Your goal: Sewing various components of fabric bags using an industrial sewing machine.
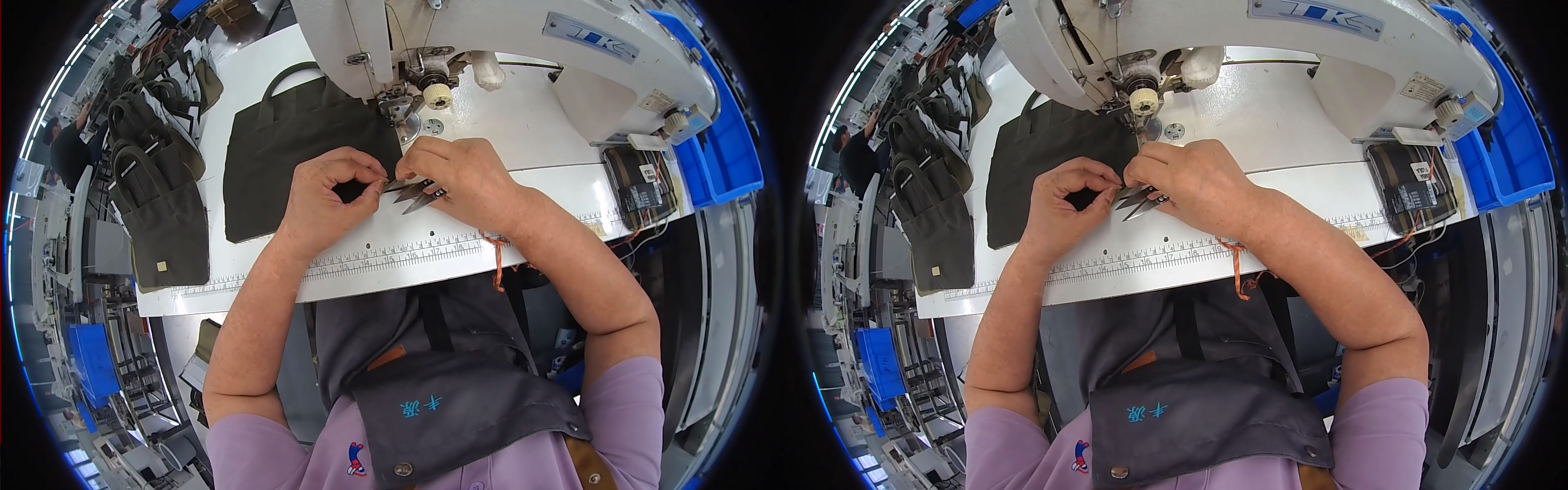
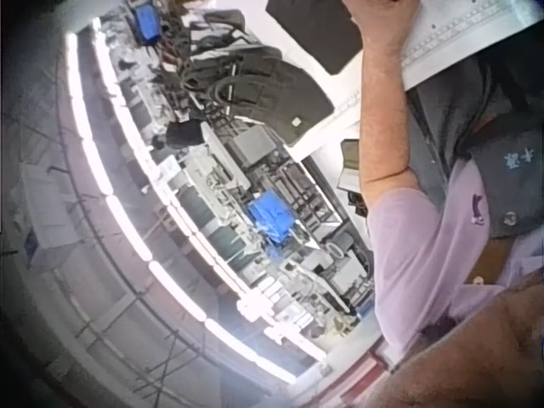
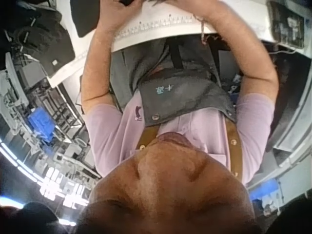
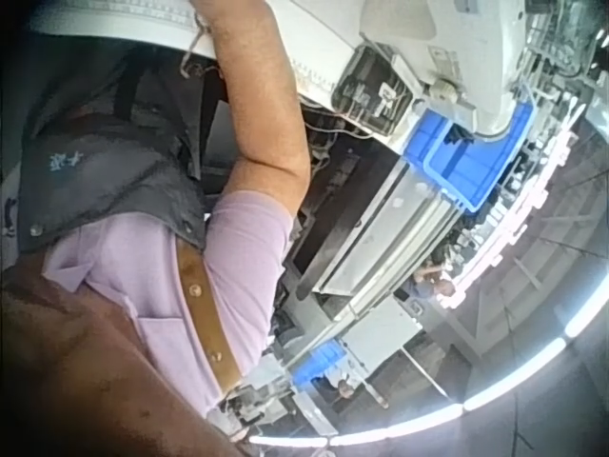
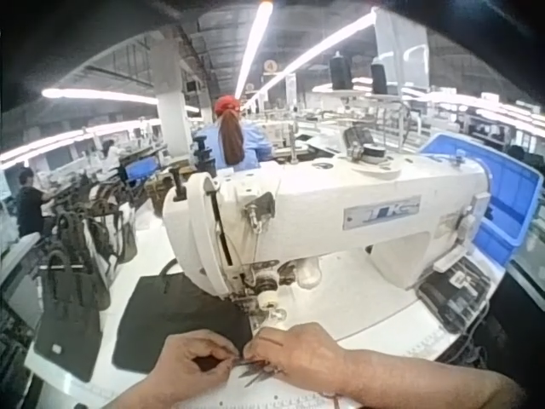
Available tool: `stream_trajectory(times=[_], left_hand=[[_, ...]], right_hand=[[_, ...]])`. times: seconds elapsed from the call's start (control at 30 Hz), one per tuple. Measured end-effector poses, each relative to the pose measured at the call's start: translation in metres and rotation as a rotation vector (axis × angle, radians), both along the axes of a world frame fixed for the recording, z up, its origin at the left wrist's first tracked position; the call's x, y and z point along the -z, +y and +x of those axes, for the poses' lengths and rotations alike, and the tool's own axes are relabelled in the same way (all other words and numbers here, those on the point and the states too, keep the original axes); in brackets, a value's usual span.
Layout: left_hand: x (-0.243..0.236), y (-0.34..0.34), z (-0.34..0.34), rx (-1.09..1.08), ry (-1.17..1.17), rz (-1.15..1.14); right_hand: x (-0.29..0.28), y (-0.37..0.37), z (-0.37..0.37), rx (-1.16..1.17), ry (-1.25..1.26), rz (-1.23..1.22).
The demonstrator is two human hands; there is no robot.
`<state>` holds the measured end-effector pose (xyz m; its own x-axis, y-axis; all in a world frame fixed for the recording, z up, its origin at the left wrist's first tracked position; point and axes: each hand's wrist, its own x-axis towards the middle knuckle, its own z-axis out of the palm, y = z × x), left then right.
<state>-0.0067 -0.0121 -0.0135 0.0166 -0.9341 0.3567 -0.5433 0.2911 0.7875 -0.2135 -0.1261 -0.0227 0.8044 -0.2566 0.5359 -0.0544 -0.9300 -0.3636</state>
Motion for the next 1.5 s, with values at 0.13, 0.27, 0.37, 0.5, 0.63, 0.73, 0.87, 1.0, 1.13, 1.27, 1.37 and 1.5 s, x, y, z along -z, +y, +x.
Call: stream_trajectory(times=[0.13, 0.27, 0.37, 0.5, 0.63, 0.73, 0.87, 1.0, 1.13, 1.27, 1.37, 1.5], left_hand=[[0.001, -0.001, -0.001, -0.013, -0.002, -0.014], [0.0, -0.001, -0.001, -0.005, -0.015, -0.017], [-0.001, 0.001, -0.001, -0.005, -0.03, -0.007], [-0.001, 0.0, -0.003, -0.01, -0.043, -0.028], [0.003, -0.001, -0.004, 0.002, -0.053, -0.075], [0.002, 0.0, -0.01, 0.03, -0.109, -0.14], [0.002, 0.002, -0.011, 0.031, -0.465, -0.305], [0.01, 0.0, -0.004, -0.002, -0.623, -0.479], [0.009, 0.001, -0.001, -0.012, -0.743, -0.494], [0.007, 0.001, 0.0, -0.025, -0.702, -0.471], [0.005, 0.002, -0.002, -0.036, -0.691, -0.471], [0.006, 0.002, -0.002, -0.006, -0.702, -0.486]], right_hand=[[0.0, 0.001, 0.002, 0.001, -0.006, -0.045], [0.003, -0.001, 0.002, -0.016, -0.005, -0.061], [0.001, 0.0, 0.001, -0.012, 0.008, -0.056], [-0.001, 0.001, 0.001, 0.011, 0.018, -0.076], [-0.002, 0.001, -0.001, 0.005, 0.012, -0.203], [-0.005, 0.002, -0.002, -0.056, 0.015, -0.307], [-0.005, -0.001, -0.002, -0.073, -0.055, -0.318], [-0.005, -0.002, 0.0, -0.043, -0.107, -0.304], [-0.007, -0.004, -0.003, -0.049, -0.079, -0.294], [-0.012, -0.001, 0.001, -0.003, -0.109, -0.138], [-0.007, -0.003, 0.002, 0.0, -0.113, -0.129], [-0.004, -0.005, 0.0, -0.026, -0.134, -0.224]])
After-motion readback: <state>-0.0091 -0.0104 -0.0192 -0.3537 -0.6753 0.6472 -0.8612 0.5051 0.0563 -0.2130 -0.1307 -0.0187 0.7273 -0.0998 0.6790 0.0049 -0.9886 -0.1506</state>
